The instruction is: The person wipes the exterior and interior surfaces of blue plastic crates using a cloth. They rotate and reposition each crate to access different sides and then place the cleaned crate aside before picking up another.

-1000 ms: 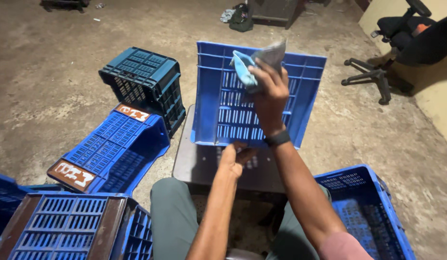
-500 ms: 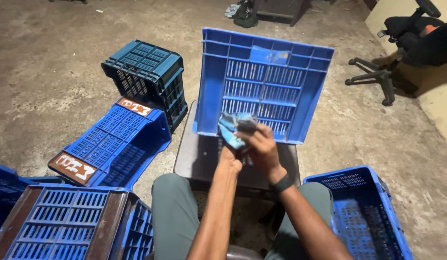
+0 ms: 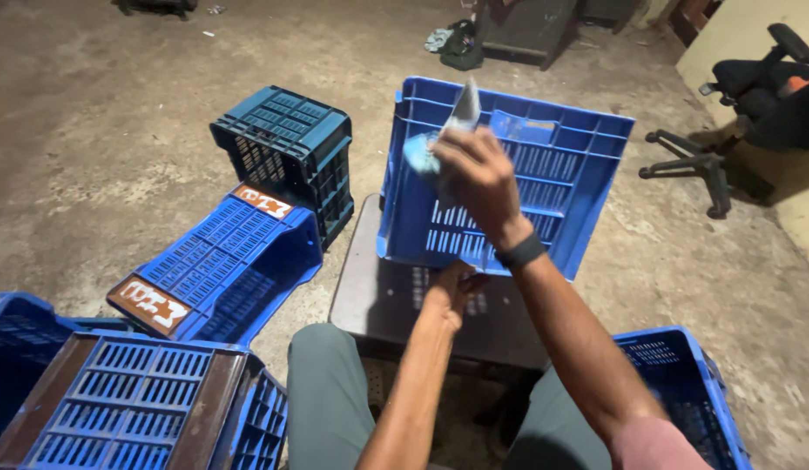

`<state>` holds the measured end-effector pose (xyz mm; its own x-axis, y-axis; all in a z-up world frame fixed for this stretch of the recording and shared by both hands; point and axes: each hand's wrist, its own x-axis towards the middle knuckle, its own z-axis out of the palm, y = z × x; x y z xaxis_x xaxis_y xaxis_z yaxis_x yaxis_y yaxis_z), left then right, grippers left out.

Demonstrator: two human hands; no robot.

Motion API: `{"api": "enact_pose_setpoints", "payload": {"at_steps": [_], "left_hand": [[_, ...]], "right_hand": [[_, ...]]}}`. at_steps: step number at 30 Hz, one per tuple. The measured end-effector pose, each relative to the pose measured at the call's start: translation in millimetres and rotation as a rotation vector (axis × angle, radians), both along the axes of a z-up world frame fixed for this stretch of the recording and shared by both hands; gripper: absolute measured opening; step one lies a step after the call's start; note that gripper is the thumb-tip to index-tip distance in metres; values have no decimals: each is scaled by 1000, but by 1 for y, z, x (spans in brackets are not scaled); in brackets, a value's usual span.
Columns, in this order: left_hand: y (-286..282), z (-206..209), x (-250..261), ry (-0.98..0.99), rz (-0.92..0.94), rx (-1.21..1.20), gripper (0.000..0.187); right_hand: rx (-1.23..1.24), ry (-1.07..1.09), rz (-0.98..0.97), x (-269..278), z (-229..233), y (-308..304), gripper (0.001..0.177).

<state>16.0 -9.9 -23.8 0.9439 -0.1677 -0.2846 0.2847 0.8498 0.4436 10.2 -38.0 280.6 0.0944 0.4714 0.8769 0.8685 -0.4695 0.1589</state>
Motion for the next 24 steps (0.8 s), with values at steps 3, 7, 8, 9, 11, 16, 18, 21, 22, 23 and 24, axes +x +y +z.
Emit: {"api": "enact_pose_setpoints", "payload": {"at_steps": [3, 7, 8, 9, 11, 16, 18, 21, 22, 23, 24], "left_hand": [[-1, 3, 1, 20, 17, -50, 9], [7, 29, -3, 22, 52, 61, 14], [8, 37, -6, 43, 42, 103, 17], [10, 45, -9, 64, 33, 143, 20], [14, 56, -20, -89, 116, -120, 33], [3, 70, -36, -177, 246, -238, 44], [0, 65, -40, -175, 289, -222, 47], [-3, 55, -22, 54, 209, 131, 56], [-8, 48, -20, 36, 218, 123, 55], [-11, 40, -18, 17, 228, 121, 55], [-13, 33, -15, -3, 237, 119, 55]], "right_hand": [[128, 13, -157, 16, 18, 21, 26], [12, -7, -243, 8, -3, 37, 25], [-52, 6, -261, 0, -14, 39, 23], [-118, 19, -278, -9, -26, 40, 21], [-295, 213, -284, -28, -51, 40, 13], [-623, 358, -82, -51, -76, 24, 17], [-606, 279, -69, -41, -64, 19, 12], [-529, 73, -205, -11, -28, 15, 12], [-453, 46, -238, 3, -10, 12, 15], [-369, 19, -269, 14, 5, 10, 18], [-344, 2, -238, 21, 12, 11, 16]]}}
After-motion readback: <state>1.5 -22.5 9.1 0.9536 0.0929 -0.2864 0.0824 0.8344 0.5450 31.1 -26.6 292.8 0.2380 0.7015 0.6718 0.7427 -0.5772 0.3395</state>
